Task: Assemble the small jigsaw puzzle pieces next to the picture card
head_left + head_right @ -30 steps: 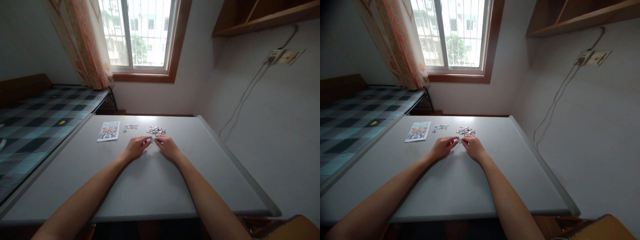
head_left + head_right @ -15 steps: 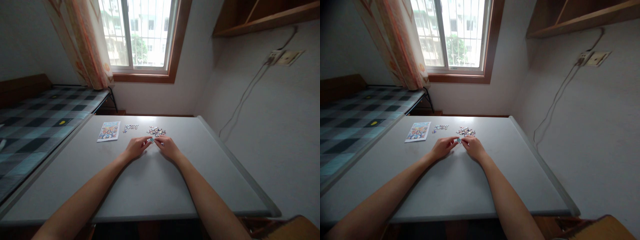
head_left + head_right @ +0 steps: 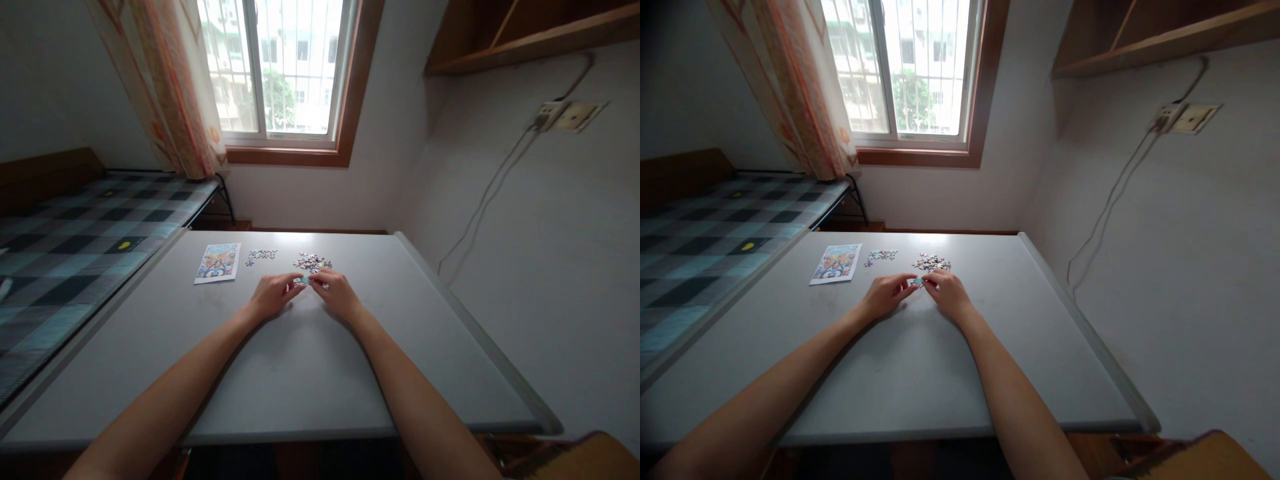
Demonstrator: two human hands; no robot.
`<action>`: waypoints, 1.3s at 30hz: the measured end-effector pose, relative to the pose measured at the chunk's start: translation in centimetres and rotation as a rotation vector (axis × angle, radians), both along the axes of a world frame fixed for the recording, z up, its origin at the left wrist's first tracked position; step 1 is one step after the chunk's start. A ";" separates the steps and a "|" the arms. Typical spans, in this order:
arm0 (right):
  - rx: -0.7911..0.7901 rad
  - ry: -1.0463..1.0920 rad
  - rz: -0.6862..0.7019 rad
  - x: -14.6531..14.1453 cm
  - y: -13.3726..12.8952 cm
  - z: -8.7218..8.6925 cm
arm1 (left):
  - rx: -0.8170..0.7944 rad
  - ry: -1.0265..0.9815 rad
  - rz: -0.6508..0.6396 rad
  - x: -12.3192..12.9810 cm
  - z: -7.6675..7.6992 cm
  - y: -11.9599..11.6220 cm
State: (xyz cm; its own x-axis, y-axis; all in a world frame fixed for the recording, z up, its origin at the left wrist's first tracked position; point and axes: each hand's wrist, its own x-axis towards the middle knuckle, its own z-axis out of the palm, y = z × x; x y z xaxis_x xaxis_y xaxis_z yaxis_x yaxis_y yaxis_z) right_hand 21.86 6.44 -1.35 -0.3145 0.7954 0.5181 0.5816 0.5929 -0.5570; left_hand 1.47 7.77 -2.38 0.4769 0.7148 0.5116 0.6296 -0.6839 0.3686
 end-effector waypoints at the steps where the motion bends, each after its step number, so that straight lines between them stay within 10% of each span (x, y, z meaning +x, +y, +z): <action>1: 0.003 0.004 0.000 0.0 0.0 0.0 | 0.005 -0.006 0.004 0.0 0.1 0.0; 39: 0.000 0.027 -0.009 0.0 0.1 -0.2 | 0.047 -0.054 -0.022 -0.1 -0.5 0.2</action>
